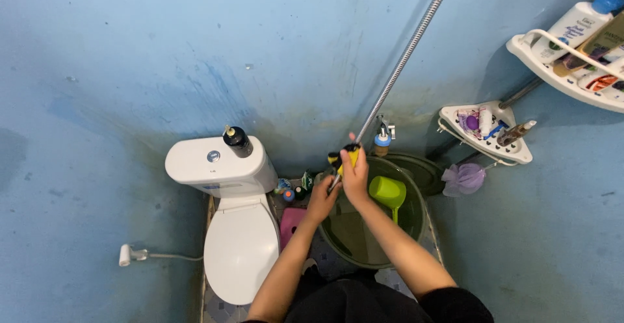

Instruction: Cleaning a shower hose and shower head using a yellow sponge in a bathroom.

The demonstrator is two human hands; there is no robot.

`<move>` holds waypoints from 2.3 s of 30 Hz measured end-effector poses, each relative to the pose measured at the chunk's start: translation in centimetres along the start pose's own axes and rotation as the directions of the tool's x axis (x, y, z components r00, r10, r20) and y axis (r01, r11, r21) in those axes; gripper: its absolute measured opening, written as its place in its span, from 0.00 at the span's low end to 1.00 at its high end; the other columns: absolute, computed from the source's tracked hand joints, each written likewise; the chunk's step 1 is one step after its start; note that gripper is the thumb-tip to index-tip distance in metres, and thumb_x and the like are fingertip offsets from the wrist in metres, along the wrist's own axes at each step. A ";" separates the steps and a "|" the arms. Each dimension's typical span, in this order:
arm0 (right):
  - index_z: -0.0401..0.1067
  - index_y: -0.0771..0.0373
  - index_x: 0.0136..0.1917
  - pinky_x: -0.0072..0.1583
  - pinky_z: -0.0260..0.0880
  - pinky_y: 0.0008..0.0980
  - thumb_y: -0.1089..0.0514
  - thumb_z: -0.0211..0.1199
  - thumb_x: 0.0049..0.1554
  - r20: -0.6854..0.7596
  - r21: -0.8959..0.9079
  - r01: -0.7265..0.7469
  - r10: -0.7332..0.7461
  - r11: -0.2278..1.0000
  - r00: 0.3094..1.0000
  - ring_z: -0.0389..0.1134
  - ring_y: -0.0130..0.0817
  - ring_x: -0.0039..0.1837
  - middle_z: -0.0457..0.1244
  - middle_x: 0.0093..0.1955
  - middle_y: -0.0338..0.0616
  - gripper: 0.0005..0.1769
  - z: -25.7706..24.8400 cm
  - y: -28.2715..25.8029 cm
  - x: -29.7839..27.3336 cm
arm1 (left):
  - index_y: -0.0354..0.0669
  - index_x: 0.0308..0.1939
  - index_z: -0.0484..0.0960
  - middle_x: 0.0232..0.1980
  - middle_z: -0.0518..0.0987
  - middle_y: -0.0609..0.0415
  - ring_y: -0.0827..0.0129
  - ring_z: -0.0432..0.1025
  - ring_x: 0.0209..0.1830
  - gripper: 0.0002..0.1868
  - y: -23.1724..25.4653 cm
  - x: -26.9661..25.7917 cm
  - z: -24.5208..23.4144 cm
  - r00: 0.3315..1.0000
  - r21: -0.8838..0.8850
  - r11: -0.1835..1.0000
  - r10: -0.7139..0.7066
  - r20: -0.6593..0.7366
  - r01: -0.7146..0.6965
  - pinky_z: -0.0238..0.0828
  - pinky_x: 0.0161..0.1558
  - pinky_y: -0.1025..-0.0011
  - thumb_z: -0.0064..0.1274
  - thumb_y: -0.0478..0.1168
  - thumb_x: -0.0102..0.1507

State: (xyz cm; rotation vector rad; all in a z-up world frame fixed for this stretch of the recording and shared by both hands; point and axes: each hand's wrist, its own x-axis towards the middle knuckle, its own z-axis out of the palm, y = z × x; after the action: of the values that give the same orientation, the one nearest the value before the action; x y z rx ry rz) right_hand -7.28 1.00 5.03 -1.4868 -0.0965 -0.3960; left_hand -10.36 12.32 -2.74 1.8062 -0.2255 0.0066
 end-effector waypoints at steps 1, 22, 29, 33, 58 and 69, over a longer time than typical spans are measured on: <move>0.57 0.62 0.79 0.46 0.67 0.20 0.59 0.56 0.67 -0.008 0.000 0.004 -0.004 1.000 1.000 0.63 0.19 0.44 0.61 0.46 0.31 0.28 0.4 0.4 -0.8 | 0.35 0.44 0.74 0.33 0.74 0.43 0.55 0.68 0.30 0.11 -0.5 -0.4 -0.3 1.000 0.001 1.000 0.005 0.007 -0.005 0.66 0.35 0.61 0.55 0.40 0.68; 0.62 0.62 0.75 0.38 0.57 0.23 0.58 0.59 0.64 -0.063 -0.234 -0.116 0.104 0.965 0.993 0.56 0.19 0.35 0.56 0.33 0.31 0.27 0.5 6.3 -9.7 | 0.28 0.44 0.73 0.40 0.77 0.35 0.43 0.75 0.40 0.10 -8.2 -6.7 1.4 1.000 0.054 0.999 0.010 0.000 -0.010 0.70 0.40 0.57 0.54 0.32 0.64; 0.62 0.61 0.75 0.38 0.59 0.24 0.58 0.59 0.64 -0.058 -0.257 -0.152 0.142 0.954 0.988 0.57 0.20 0.36 0.58 0.34 0.33 0.27 0.1 5.0 -12.7 | 0.29 0.45 0.75 0.42 0.79 0.35 0.41 0.75 0.44 0.10 -7.4 -10.1 1.8 0.999 0.094 0.995 -0.039 -0.033 0.042 0.70 0.42 0.56 0.54 0.33 0.64; 0.62 0.61 0.76 0.39 0.59 0.24 0.59 0.59 0.64 -0.058 -0.214 -0.167 0.158 0.962 0.986 0.57 0.20 0.36 0.57 0.34 0.33 0.27 -0.2 4.3 -15.2 | 0.30 0.46 0.75 0.43 0.79 0.35 0.42 0.75 0.45 0.10 -7.1 -12.8 2.0 0.998 0.101 0.993 -0.050 -0.040 0.054 0.70 0.44 0.56 0.54 0.34 0.63; 0.63 0.62 0.75 0.44 0.66 0.23 0.59 0.60 0.65 -0.005 -0.208 -0.087 0.088 0.974 0.996 0.62 0.20 0.42 0.63 0.41 0.36 0.26 -3.2 -1.8 -29.8 | 0.30 0.48 0.75 0.42 0.80 0.35 0.42 0.76 0.43 0.13 -4.4 -28.8 2.8 0.994 0.130 0.989 0.075 -0.082 -0.064 0.72 0.42 0.57 0.57 0.34 0.62; 0.64 0.62 0.74 0.48 0.67 0.25 0.56 0.60 0.66 0.077 -0.278 -0.073 0.099 0.958 0.992 0.64 0.24 0.45 0.65 0.45 0.38 0.25 -6.2 -1.5 -34.6 | 0.35 0.52 0.71 0.41 0.83 0.47 0.67 0.81 0.42 0.14 -8.5 -34.7 6.4 0.996 -0.266 0.960 -0.067 0.061 0.081 0.78 0.46 0.70 0.56 0.31 0.63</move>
State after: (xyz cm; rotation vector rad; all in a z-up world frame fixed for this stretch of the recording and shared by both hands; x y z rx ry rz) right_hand -41.09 1.71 -4.58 -1.7776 -0.0494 -0.2789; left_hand -43.76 13.30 -16.81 1.5437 -0.1853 -0.1191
